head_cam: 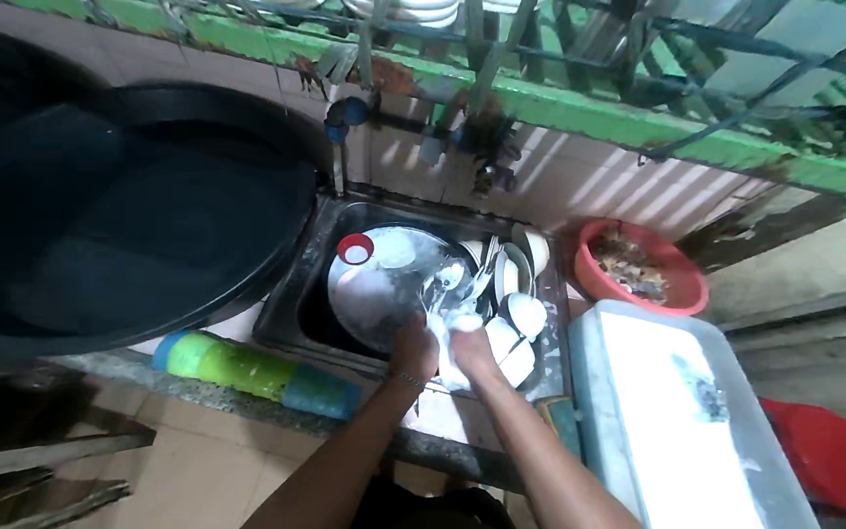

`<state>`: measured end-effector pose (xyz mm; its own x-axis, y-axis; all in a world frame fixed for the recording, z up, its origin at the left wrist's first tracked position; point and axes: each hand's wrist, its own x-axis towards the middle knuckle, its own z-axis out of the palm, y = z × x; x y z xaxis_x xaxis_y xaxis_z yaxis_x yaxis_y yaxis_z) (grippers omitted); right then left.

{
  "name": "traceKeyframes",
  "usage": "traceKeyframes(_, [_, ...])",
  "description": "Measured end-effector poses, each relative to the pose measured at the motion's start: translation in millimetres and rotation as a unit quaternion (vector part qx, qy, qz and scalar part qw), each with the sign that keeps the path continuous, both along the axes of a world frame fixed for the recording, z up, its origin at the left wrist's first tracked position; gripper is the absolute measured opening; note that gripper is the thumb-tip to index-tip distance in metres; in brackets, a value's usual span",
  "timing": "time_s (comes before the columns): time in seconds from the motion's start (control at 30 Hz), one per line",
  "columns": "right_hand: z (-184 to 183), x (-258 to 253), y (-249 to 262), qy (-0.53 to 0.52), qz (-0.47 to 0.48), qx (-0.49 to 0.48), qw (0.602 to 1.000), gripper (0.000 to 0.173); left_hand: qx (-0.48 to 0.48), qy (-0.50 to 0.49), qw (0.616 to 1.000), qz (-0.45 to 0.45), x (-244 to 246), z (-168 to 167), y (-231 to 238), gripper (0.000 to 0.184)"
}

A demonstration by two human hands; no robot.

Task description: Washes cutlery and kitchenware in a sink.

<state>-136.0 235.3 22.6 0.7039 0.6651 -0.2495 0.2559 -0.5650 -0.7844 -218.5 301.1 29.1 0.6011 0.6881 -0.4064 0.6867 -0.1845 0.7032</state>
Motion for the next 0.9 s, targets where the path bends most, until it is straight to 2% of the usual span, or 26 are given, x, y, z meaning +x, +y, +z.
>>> traceKeyframes(0.07, [10.4, 9.2, -0.2, 0.039, 0.012, -0.034, 0.999, 0.027, 0.039, 0.045, 0.998, -0.019, -8.1, -2.6, 10.2, 0.034])
traceKeyframes(0.13, [10.1, 26.1, 4.9, 0.034, 0.013, -0.043, 0.998, 0.029, 0.041, 0.073, 0.996, -0.028, -13.2, -2.5, 24.5, 0.034])
traceKeyframes(0.17, [9.2, 37.1, 10.0, 0.028, 0.024, -0.059, 0.998, 0.034, 0.03, 0.058, 0.998, -0.025, -16.3, -3.7, 29.8, 0.033])
traceKeyframes(0.27, [-14.8, 71.8, 32.0, -0.011, 0.069, -0.089, 0.994, 0.038, -0.046, -0.072, 0.995, 0.042, -27.5, -10.8, 31.9, 0.03])
traceKeyframes(0.33, [-20.6, 93.8, 42.9, 0.005, 0.045, -0.094, 0.994, 0.036, -0.084, -0.112, 0.989, 0.039, -31.5, -11.5, 27.0, 0.032])
traceKeyframes(0.37, [-17.9, 100.7, 44.9, 0.028, 0.018, -0.066, 0.997, 0.036, -0.092, -0.115, 0.989, 0.028, -32.2, -8.5, 23.8, 0.032])
traceKeyframes(0.43, [-11.2, 100.9, 42.8, 0.119, -0.076, 0.051, 0.989, 0.043, -0.096, -0.111, 0.989, 0.006, -30.9, -3.7, 19.2, 0.028])
traceKeyframes(0.5, [-10.6, 84.6, 42.4, 0.221, -0.16, 0.161, 0.949, 0.051, -0.11, -0.099, 0.989, -0.008, -22.8, -6.4, 19.7, 0.028])
traceKeyframes(0.53, [-7.3, 70.2, 40.4, 0.23, -0.165, 0.177, 0.943, 0.048, -0.124, -0.092, 0.988, 0.004, -16.7, -7.1, 19.4, 0.03])
traceKeyframes(0.6, [0.9, 44.8, 31.5, 0.193, -0.137, 0.143, 0.961, 0.038, -0.134, -0.092, 0.986, 0.032, -8.5, -1.8, 16.6, 0.03])
traceKeyframes(0.7, [19.0, 40.1, 22.8, 0.14, -0.089, 0.07, 0.984, 0.035, -0.101, -0.046, 0.994, -0.022, -19.3, 15.8, 12.6, 0.033])
traceKeyframes(0.8, [4.8, 40.8, 23.8, 0.067, -0.1, 0.097, 0.988, 0.036, -0.086, -0.03, 0.995, -0.041, -18.0, 11.5, 9.8, 0.033])
traceKeyframes(0.9, [-3.8, 16.0, 22.8, 0.03, -0.111, 0.104, 0.988, 0.032, -0.15, -0.046, 0.988, 0.003, -12.6, 12.2, 9.6, 0.031])
